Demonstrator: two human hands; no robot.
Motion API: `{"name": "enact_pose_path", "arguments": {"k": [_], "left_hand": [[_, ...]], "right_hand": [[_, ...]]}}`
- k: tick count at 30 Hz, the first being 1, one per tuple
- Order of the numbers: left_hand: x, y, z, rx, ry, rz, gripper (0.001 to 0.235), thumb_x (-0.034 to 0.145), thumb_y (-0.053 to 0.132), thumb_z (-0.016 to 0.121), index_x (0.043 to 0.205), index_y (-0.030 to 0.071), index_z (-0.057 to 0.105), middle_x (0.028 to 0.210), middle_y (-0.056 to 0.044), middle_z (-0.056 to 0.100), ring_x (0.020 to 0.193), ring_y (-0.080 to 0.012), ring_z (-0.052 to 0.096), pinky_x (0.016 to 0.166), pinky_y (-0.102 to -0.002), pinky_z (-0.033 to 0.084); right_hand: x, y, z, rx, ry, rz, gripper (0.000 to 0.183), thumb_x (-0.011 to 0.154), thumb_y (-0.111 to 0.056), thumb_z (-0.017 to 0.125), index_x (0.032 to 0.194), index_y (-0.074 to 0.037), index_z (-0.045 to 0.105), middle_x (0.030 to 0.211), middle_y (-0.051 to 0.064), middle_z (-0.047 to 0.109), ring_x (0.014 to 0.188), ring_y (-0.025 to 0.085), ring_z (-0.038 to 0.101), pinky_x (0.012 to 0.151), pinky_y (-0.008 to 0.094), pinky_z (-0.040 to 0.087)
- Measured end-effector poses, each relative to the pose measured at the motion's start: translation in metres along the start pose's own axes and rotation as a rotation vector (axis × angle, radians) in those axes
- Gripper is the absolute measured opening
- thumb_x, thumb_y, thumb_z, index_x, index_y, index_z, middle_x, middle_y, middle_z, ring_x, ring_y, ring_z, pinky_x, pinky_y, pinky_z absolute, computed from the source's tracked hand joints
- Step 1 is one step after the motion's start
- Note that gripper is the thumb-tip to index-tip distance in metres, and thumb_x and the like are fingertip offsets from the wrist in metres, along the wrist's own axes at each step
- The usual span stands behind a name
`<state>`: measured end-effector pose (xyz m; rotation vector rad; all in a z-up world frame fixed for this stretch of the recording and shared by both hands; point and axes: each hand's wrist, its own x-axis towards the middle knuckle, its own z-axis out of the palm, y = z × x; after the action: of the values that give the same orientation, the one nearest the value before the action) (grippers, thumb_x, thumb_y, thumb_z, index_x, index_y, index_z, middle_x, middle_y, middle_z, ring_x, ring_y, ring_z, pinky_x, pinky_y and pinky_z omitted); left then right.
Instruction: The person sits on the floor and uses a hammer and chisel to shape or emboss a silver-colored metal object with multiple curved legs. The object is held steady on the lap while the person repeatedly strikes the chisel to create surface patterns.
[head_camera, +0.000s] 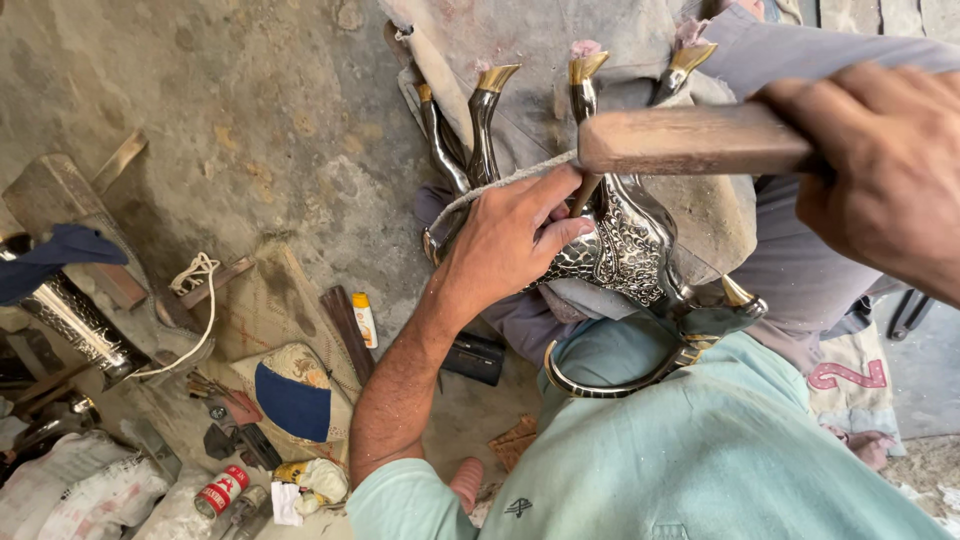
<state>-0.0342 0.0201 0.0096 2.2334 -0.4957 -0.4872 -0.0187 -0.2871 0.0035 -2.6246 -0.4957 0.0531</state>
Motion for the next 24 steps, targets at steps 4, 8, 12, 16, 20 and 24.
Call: {"name": "enact_pose_path", "arguments": {"k": [4,8,12,16,20,24], "left_hand": [[0.0004,0.001,-0.0023,-0.022,-0.007,0.012,0.041,0.091,0.018,0.079,0.124,0.005,0.059,0.089,-0.013,0.07,0.08,-0.0302,0.072,0.069,-0.042,0.054],[0.0026,0.0,-0.0028,-0.026,-0.027,0.026,0.04,0.092,0.019,0.079,0.123,0.005,0.059,0.092,-0.013,0.071,0.08,-0.0287,0.073,0.071,-0.042,0.055],[0.0034,-0.0018,-0.0029,0.003,-0.042,0.024,0.036,0.092,0.021,0.081,0.116,0.005,0.059,0.091,-0.012,0.071,0.082,-0.0292,0.073,0.072,-0.042,0.055],[0.002,-0.0035,-0.003,-0.028,-0.045,0.023,0.039,0.092,0.019,0.079,0.122,0.006,0.059,0.091,-0.012,0.071,0.081,-0.0272,0.074,0.071,-0.041,0.056],[0.0033,-0.0041,-0.0036,-0.03,-0.059,0.007,0.038,0.093,0.02,0.08,0.122,0.008,0.059,0.089,-0.011,0.072,0.08,-0.027,0.074,0.07,-0.04,0.056],[0.0054,-0.0046,-0.0052,-0.036,-0.07,0.016,0.038,0.094,0.02,0.079,0.124,0.008,0.059,0.088,-0.012,0.071,0.08,-0.0278,0.074,0.068,-0.041,0.055]], "right_hand": [[-0.0017,-0.0003,0.0017,0.175,-0.067,0.244,0.053,0.076,-0.006,0.075,0.124,0.0,0.055,0.101,0.02,0.068,0.082,0.034,0.069,0.072,0.044,0.057],[-0.0022,-0.0004,0.004,0.158,-0.115,0.344,0.058,0.077,-0.008,0.077,0.13,-0.002,0.055,0.1,0.02,0.068,0.082,0.034,0.069,0.07,0.043,0.058],[-0.0011,-0.0021,0.0039,-0.001,-0.038,0.084,0.058,0.07,-0.005,0.077,0.125,-0.005,0.059,0.099,0.017,0.072,0.083,0.031,0.071,0.074,0.041,0.059],[-0.0028,-0.0047,0.0055,0.303,-0.062,0.304,0.055,0.077,-0.008,0.074,0.129,-0.003,0.056,0.101,0.014,0.07,0.087,0.029,0.07,0.079,0.04,0.058],[-0.0079,-0.0029,0.0051,0.179,-0.076,0.23,0.048,0.079,-0.003,0.076,0.122,0.004,0.057,0.098,0.02,0.069,0.084,0.033,0.069,0.077,0.044,0.058],[-0.0083,-0.0017,0.0064,-0.131,0.003,-0.108,0.049,0.076,0.004,0.071,0.124,0.003,0.063,0.101,0.021,0.071,0.088,0.035,0.071,0.082,0.048,0.061]]}}
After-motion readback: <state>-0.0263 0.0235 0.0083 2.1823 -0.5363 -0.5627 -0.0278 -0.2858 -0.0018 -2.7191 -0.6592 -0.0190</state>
